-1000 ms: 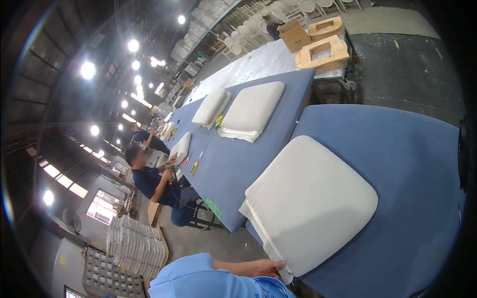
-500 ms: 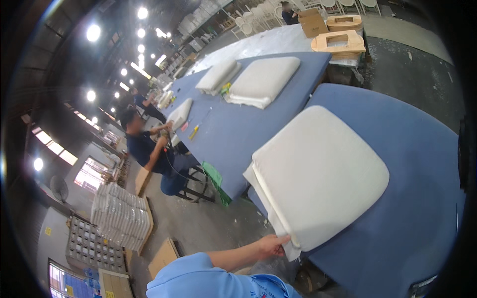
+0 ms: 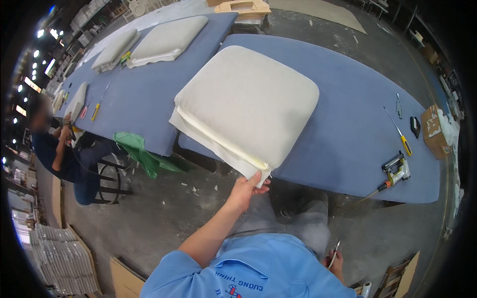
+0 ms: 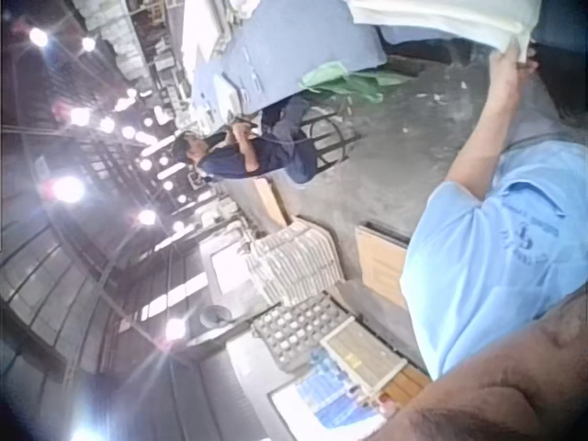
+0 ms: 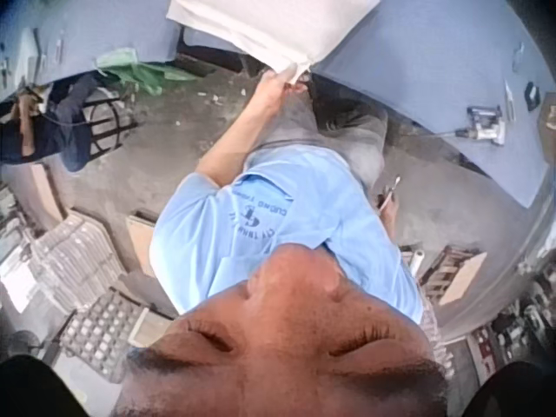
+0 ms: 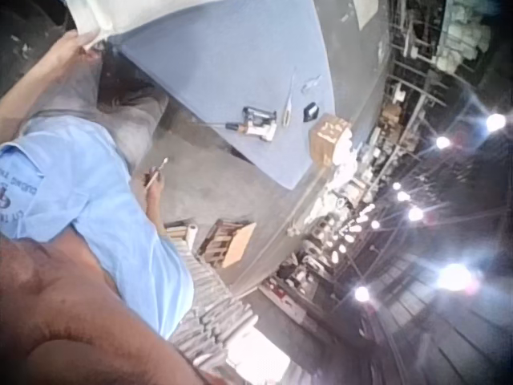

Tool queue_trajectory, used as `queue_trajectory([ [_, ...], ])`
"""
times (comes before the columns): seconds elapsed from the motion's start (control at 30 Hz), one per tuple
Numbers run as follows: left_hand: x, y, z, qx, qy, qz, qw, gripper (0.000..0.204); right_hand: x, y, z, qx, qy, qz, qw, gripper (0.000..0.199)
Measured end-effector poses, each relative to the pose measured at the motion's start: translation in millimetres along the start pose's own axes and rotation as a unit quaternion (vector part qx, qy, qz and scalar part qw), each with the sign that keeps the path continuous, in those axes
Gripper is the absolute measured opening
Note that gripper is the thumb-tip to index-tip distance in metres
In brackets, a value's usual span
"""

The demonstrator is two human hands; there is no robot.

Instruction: The person uses a utility knife to trim the edges of a white fabric-covered cushion on a workbench, then switches to scissors to trim the fabric along the sides and corners. The person stacks the finished cushion with others and continues trimming another cushion.

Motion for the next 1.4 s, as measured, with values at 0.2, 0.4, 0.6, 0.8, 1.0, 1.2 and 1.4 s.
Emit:
queue_trajectory([
  [0.2,-30,-16,-20,0.05,0.014,0.033,0.998,0.036,-11,71,-57,-0.164,0.07,-0.084,0.98,0.035],
  [0.4,-54,-17,-49,0.028,-0.027,0.022,0.999,0.037,40,168,-104,-0.21,0.254,-0.26,0.908,0.044],
  [0.6,-23,2,-56,-0.067,-0.022,-0.253,0.965,0.041,171,259,-157,-0.161,0.454,-0.44,0.758,0.047],
  [0.8,-15,5,-49,-0.073,-0.025,-0.31,0.948,0.034,251,297,-166,-0.152,0.443,-0.633,0.616,0.043],
  [1.0,-16,14,-46,-0.081,-0.057,-0.281,0.955,0.025,286,311,-163,-0.058,0.44,-0.651,0.615,0.048],
  [1.2,-17,14,-50,-0.088,-0.061,-0.269,0.957,0.024,316,320,-176,-0.041,0.399,-0.703,0.587,0.044],
  [1.4,-17,11,-54,-0.101,-0.061,-0.256,0.96,0.026,338,322,-174,-0.034,0.387,-0.718,0.578,0.045],
])
Point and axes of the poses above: each hand's wrist, its own z-axis towards the middle knuckle, its own x-axis out of the palm, y = z × x, the point moved 3 cm from there along z, towards the middle knuckle, and after that the axes turned 13 degrees about x, right-handed, at the moved point
